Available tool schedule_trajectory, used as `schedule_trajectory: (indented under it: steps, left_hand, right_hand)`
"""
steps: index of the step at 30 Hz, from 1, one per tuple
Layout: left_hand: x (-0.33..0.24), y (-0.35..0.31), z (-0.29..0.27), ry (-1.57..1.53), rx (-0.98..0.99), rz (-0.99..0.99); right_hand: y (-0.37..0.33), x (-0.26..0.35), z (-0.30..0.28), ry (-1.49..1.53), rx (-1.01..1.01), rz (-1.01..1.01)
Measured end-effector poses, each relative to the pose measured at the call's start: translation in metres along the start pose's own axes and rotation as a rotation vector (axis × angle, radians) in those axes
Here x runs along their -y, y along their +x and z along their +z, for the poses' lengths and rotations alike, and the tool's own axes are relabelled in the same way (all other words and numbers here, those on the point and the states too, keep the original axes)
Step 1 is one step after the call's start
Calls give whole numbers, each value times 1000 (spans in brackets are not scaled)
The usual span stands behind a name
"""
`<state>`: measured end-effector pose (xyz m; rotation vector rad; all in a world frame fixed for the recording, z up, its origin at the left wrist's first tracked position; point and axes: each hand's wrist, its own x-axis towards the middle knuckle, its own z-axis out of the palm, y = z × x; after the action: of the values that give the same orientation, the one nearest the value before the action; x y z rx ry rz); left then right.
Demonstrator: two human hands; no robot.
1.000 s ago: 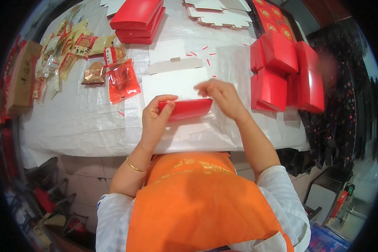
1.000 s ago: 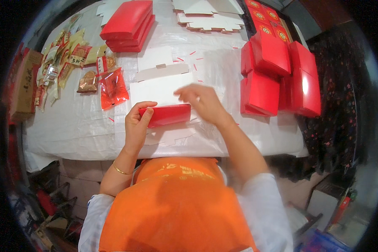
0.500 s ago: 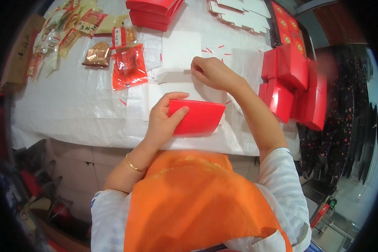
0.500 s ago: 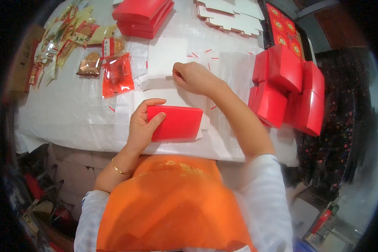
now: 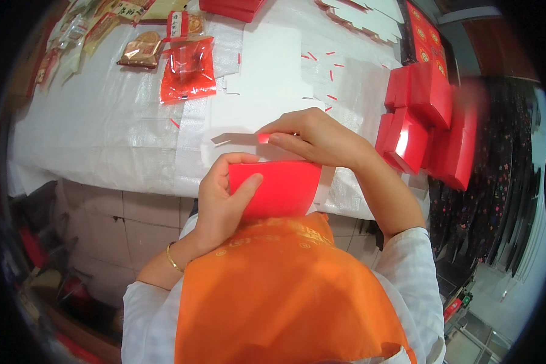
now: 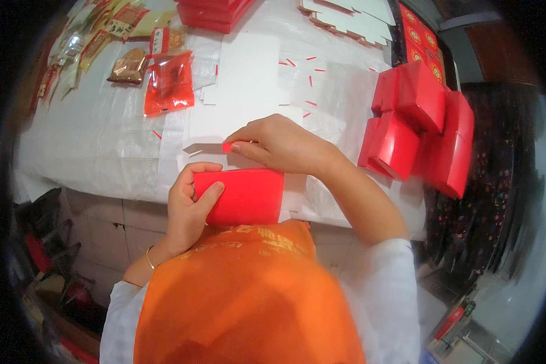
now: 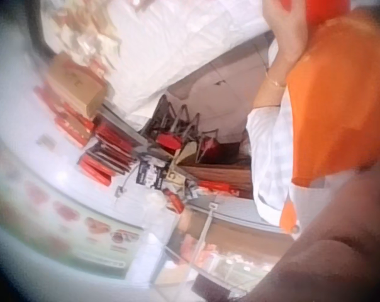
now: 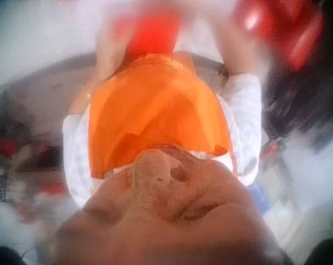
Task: The person folds flat red cardboard pieces into small rectangular boxes by hand. They place small packaged items inside the boxes, close the lids, and stack the finished boxes on the table. The person also arranges the completed boxes into a larger tray.
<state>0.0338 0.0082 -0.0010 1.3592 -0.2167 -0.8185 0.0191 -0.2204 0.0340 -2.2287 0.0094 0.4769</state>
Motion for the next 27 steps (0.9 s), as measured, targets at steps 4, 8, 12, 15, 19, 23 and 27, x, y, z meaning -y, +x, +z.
schedule_trajectory:
  steps: [4, 8, 12, 15, 19, 23, 27]
  left_hand:
    - [1, -10, -4, -118, -27, -59]
    - [9, -11, -5, -108, -48, 4]
    - [3, -14, -2, -180, -20, 8]
    - [0, -14, -3, -192, -5, 10]
    - [0, -14, -2, -187, 1, 9]
    - [2, -14, -4, -209, 0, -27]
    - [4, -15, -5, -188, -10, -19]
  right_hand:
    - [-5, 8, -1, 139, 17, -170]
    - [-10, 12, 4, 147, 7, -205]
    - [-13, 15, 4, 138, -26, -159]
    - [-14, 14, 4, 155, -32, -145]
    - [-16, 14, 8, 134, -62, -152]
    - [-18, 21, 8, 40, -89, -199]
    - [-23, 22, 11, -36, -154, -252]
